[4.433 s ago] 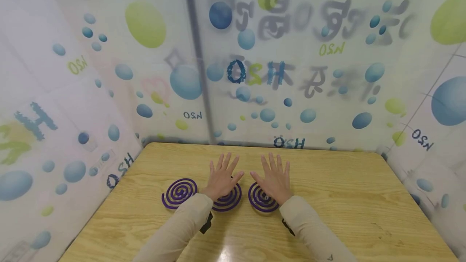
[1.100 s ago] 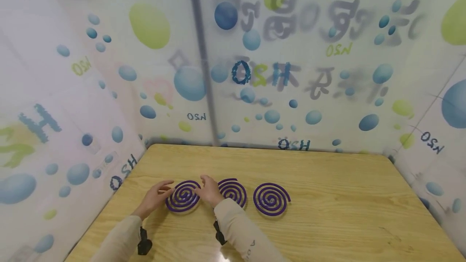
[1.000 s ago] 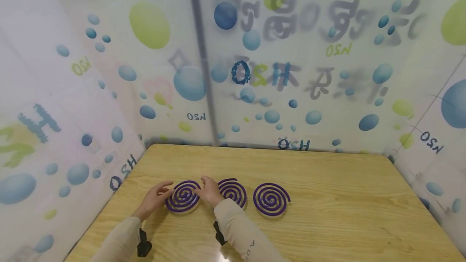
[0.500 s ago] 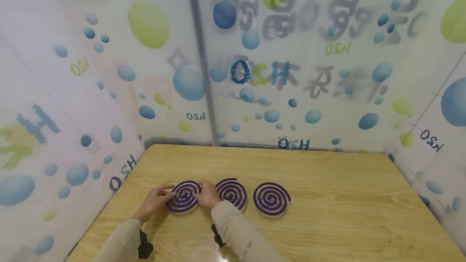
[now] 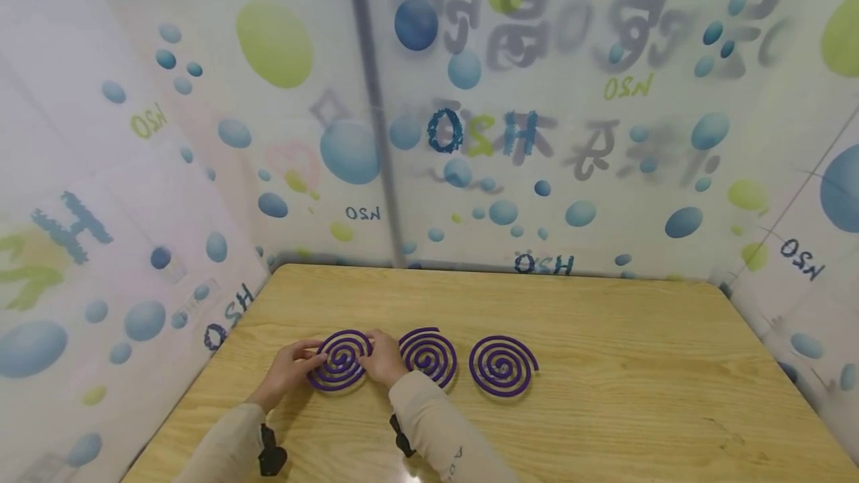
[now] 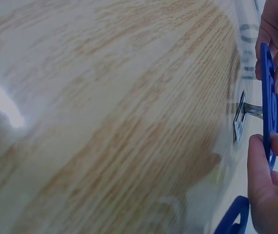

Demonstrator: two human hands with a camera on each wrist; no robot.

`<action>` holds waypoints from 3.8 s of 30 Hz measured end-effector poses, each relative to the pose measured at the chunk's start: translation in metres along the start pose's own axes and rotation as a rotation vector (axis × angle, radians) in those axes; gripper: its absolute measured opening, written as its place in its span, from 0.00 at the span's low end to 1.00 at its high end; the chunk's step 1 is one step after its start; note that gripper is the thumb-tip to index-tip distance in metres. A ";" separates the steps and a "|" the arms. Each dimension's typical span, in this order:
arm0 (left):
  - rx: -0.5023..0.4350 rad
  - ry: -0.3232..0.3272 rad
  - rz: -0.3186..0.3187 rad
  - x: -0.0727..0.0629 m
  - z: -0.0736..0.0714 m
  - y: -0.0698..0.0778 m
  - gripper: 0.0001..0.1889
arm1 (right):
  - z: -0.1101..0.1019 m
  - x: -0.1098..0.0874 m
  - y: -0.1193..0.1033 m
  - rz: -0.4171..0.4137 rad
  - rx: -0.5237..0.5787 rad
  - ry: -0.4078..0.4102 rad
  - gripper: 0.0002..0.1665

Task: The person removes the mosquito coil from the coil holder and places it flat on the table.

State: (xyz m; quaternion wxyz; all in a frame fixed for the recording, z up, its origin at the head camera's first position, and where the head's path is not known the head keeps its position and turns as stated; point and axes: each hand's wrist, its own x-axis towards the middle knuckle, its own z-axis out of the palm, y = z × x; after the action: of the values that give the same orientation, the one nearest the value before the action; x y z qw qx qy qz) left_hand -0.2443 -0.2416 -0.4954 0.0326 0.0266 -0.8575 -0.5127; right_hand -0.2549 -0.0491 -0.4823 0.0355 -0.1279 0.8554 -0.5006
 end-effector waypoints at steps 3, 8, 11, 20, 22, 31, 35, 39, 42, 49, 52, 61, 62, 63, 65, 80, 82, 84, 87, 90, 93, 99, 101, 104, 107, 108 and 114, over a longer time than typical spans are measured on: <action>0.015 0.005 0.001 0.001 0.000 0.000 0.16 | 0.000 0.000 0.000 0.005 0.012 0.000 0.25; 0.003 -0.007 -0.040 0.000 0.000 0.003 0.18 | 0.000 0.001 0.001 -0.005 0.008 -0.002 0.25; -0.001 -0.011 -0.058 0.000 0.000 0.004 0.18 | 0.000 0.002 0.001 -0.005 0.007 -0.006 0.25; 0.023 -0.014 -0.071 -0.001 0.001 0.005 0.18 | -0.003 0.000 -0.001 0.002 -0.023 -0.029 0.21; 0.016 -0.013 -0.076 -0.001 0.001 0.005 0.17 | -0.003 0.000 -0.001 0.001 -0.039 -0.032 0.19; -0.003 -0.001 -0.079 -0.001 0.002 0.004 0.18 | -0.005 0.001 -0.003 0.021 -0.021 -0.035 0.22; -0.014 0.004 -0.070 -0.001 0.002 0.005 0.18 | -0.006 0.001 -0.005 0.024 -0.015 -0.035 0.23; -0.034 0.016 -0.058 -0.001 0.002 0.008 0.18 | -0.009 0.002 -0.008 0.031 -0.003 -0.040 0.23; -0.043 0.023 -0.053 0.000 0.001 0.011 0.18 | -0.011 0.002 -0.010 0.041 0.011 -0.049 0.24; -0.022 0.020 -0.029 0.003 -0.005 0.020 0.18 | -0.017 0.007 -0.014 0.059 0.058 -0.071 0.27; -0.046 0.017 -0.020 0.006 -0.006 0.023 0.18 | -0.021 0.009 -0.017 0.069 0.068 -0.075 0.28; -0.045 0.004 -0.024 0.012 -0.008 0.034 0.19 | -0.030 0.013 -0.017 0.068 0.080 -0.075 0.26; -0.059 -0.002 -0.024 0.013 -0.008 0.036 0.19 | -0.031 0.014 -0.017 0.068 0.082 -0.072 0.26; -0.075 -0.007 -0.022 0.014 -0.009 0.037 0.19 | -0.032 0.015 -0.017 0.069 0.081 -0.066 0.26; -0.114 -0.021 -0.021 0.015 -0.009 0.039 0.20 | -0.034 0.017 -0.017 0.061 0.087 -0.049 0.26; -0.250 0.000 -0.033 0.025 0.001 0.051 0.18 | -0.048 0.028 -0.015 0.069 0.085 0.033 0.23; -0.259 0.011 -0.040 0.027 0.003 0.051 0.17 | -0.049 0.029 -0.015 0.049 0.083 0.046 0.23; -0.276 0.018 -0.048 0.028 0.006 0.051 0.17 | -0.050 0.031 -0.014 0.046 0.078 0.057 0.23; -0.295 0.026 -0.049 0.030 0.009 0.049 0.16 | -0.052 0.033 -0.013 0.047 0.077 0.062 0.22; -0.296 0.030 -0.050 0.033 0.012 0.048 0.16 | -0.053 0.036 -0.012 0.058 0.086 0.068 0.22; -0.292 0.036 -0.057 0.036 0.014 0.046 0.16 | -0.054 0.038 -0.010 0.058 0.080 0.083 0.20; -0.272 0.069 -0.080 0.039 0.016 0.041 0.15 | -0.054 0.041 -0.006 0.043 0.026 0.108 0.18; -0.262 0.090 -0.088 0.039 0.017 0.039 0.15 | -0.053 0.042 -0.005 0.054 0.026 0.100 0.17; -0.258 0.116 -0.111 0.039 0.019 0.036 0.14 | -0.051 0.042 -0.004 0.069 0.020 0.083 0.17; -0.269 0.108 -0.157 0.039 0.020 0.033 0.14 | -0.051 0.041 -0.004 0.063 0.011 0.070 0.16; -0.273 0.101 -0.171 0.039 0.021 0.033 0.14 | -0.052 0.040 -0.004 0.058 0.008 0.067 0.15; -0.313 0.054 -0.192 0.042 0.022 0.035 0.16 | -0.054 0.041 0.001 0.049 -0.033 0.079 0.14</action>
State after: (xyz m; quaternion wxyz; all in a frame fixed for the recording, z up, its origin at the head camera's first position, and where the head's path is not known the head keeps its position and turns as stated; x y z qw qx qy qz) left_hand -0.2881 -0.2088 -0.4741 0.0102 0.1164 -0.7596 -0.6398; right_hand -0.3047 -0.0137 -0.4533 0.0119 -0.0875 0.8673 -0.4900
